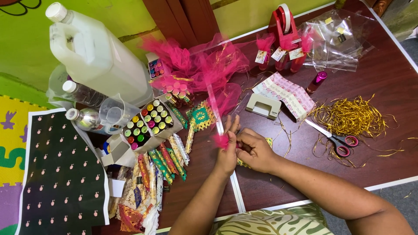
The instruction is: The person wraps a small cylindrical bottle with pink tulle fabric, securing it with a gold string. They then place the wrapped bottle onto a decorative green and gold card on the table.
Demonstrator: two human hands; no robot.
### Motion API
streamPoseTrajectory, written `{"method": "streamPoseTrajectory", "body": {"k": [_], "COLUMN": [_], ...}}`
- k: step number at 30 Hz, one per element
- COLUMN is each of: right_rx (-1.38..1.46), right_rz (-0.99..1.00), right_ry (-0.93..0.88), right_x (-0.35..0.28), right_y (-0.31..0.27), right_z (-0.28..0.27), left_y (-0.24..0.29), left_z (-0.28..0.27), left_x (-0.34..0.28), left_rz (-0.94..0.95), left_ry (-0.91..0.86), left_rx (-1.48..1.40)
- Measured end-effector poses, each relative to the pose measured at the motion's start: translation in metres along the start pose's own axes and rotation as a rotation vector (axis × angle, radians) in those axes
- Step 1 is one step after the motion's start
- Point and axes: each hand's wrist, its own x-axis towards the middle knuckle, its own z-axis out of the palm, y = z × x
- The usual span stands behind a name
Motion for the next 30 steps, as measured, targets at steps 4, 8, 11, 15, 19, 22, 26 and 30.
{"method": "streamPoseTrajectory", "body": {"k": [4, 8, 11, 15, 19, 22, 26, 30], "right_rx": [0.045, 0.059, 0.045, 0.006, -0.007, 0.002, 0.014, 0.037], "right_rz": [0.030, 0.051, 0.055, 0.055, 0.009, 0.000, -0.044, -0.044], "right_ry": [0.014, 0.028, 0.026, 0.030, 0.046, 0.077, 0.091, 0.069], "right_x": [0.002, 0.003, 0.003, 0.003, 0.005, 0.004, 0.002, 0.004], "right_y": [-0.007, -0.010, -0.008, -0.006, -0.005, 0.002, 0.003, -0.006], "right_z": [0.001, 0.003, 0.004, 0.006, 0.006, 0.009, 0.011, 0.008], "left_y": [0.008, 0.010, 0.016, 0.023, 0.023, 0.024, 0.030, 0.037], "left_z": [0.004, 0.003, 0.002, 0.000, 0.001, 0.005, 0.007, 0.009], "left_x": [0.001, 0.002, 0.003, 0.004, 0.002, 0.001, 0.000, -0.001], "left_rz": [-0.041, -0.096, -0.123, -0.172, -0.187, -0.173, -0.167, -0.175], "left_ry": [0.002, -0.017, -0.033, -0.064, -0.065, -0.048, -0.019, -0.004], "left_rx": [-0.089, -0.194, -0.243, -0.314, -0.329, -0.337, -0.300, -0.299]}}
